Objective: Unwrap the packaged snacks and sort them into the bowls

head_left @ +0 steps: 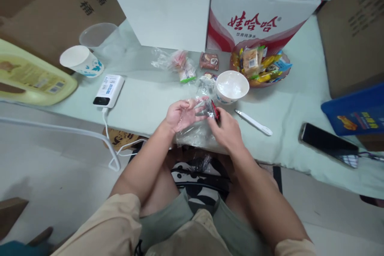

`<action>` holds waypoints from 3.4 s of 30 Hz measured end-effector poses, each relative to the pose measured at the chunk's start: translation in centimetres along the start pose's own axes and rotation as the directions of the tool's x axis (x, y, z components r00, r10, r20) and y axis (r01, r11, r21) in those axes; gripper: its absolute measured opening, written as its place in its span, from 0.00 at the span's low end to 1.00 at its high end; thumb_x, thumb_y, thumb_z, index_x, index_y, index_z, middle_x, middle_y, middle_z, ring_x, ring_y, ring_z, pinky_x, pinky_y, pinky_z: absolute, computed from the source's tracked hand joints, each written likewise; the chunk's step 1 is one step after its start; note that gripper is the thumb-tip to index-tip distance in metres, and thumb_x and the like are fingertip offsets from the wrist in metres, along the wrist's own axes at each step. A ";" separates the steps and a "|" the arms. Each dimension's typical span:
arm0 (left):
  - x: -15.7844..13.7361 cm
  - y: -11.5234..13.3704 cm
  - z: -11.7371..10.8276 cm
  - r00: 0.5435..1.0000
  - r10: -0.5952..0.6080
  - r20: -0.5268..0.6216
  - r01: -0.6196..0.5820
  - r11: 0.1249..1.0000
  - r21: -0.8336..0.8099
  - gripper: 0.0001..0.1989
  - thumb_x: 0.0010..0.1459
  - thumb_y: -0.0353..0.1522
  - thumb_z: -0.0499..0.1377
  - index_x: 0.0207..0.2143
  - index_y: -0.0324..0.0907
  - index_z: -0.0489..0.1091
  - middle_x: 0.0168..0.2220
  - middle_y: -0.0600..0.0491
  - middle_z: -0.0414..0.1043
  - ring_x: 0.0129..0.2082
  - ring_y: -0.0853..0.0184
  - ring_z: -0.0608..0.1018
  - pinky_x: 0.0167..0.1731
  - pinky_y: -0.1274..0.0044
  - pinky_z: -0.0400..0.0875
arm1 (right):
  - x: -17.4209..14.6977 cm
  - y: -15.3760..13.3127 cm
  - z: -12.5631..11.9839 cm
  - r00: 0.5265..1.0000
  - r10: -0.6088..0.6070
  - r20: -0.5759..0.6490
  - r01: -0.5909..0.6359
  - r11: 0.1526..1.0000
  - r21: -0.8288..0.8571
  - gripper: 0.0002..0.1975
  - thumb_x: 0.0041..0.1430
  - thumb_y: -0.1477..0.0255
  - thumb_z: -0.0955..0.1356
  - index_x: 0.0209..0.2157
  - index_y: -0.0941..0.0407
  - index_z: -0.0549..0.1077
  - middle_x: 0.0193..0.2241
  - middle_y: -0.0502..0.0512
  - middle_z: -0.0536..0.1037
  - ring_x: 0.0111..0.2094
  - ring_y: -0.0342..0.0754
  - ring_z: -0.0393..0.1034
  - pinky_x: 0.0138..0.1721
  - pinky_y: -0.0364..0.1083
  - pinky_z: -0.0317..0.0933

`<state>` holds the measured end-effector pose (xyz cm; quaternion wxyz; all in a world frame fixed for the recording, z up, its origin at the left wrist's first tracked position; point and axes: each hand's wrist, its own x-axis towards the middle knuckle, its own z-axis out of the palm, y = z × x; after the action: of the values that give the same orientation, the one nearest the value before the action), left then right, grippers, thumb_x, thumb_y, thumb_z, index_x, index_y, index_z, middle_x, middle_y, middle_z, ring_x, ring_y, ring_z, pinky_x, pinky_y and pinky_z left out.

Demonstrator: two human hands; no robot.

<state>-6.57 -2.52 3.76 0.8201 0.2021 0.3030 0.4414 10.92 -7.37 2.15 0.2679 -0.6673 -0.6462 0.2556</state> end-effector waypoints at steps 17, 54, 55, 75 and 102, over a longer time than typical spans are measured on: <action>0.1 2.2 -0.8 0.997 -0.049 0.063 0.046 0.997 0.055 0.09 0.42 0.29 0.60 0.16 0.38 0.63 0.54 0.46 0.75 0.53 0.46 0.75 0.52 0.52 0.72 | 1.2 0.7 -2.4 0.993 -0.083 -0.083 0.052 0.946 -0.319 0.10 0.57 0.68 0.69 0.40 0.54 0.79 0.48 0.60 0.79 0.53 0.60 0.68 0.51 0.56 0.61; 0.9 3.5 -0.9 0.989 -0.019 0.146 0.050 0.975 -0.217 0.14 0.38 0.30 0.58 0.11 0.38 0.53 0.48 0.44 0.76 0.60 0.35 0.69 0.44 0.41 0.72 | 23.8 5.6 -16.9 0.879 0.130 -0.458 -0.094 0.991 0.100 0.20 0.55 0.57 0.68 0.44 0.55 0.71 0.43 0.59 0.78 0.46 0.54 0.73 0.52 0.57 0.66; 0.6 3.6 -1.0 0.982 -0.023 0.190 0.066 0.973 -0.223 0.16 0.38 0.31 0.59 0.10 0.38 0.52 0.48 0.44 0.76 0.61 0.32 0.67 0.44 0.39 0.70 | 21.6 4.9 -16.3 0.859 0.155 -0.487 -0.063 0.978 0.200 0.19 0.57 0.55 0.66 0.43 0.54 0.71 0.43 0.59 0.78 0.47 0.53 0.74 0.50 0.55 0.67; -0.3 2.6 -3.0 0.942 0.269 -0.199 -0.164 0.889 0.426 0.14 0.46 0.40 0.63 0.19 0.39 0.69 0.29 0.47 0.79 0.31 0.61 0.81 0.27 0.76 0.73 | -0.2 3.6 -3.5 0.891 0.405 -0.204 -0.097 0.609 0.787 0.22 0.51 0.57 0.69 0.44 0.54 0.68 0.27 0.48 0.80 0.16 0.38 0.64 0.18 0.40 0.57; -6.0 3.5 -4.1 0.896 0.395 0.205 -0.331 0.283 0.900 0.20 0.45 0.36 0.69 0.43 0.42 0.75 0.36 0.51 0.77 0.36 0.65 0.79 0.33 0.76 0.73 | -3.9 5.6 -5.3 0.955 0.012 -0.296 0.161 0.818 0.552 0.20 0.55 0.62 0.73 0.49 0.50 0.75 0.38 0.53 0.78 0.31 0.44 0.71 0.37 0.48 0.69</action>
<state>-14.02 -5.48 4.71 0.4356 0.6722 0.4649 0.3771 18.55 -11.55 2.11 0.5555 -0.5603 -0.5203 0.3268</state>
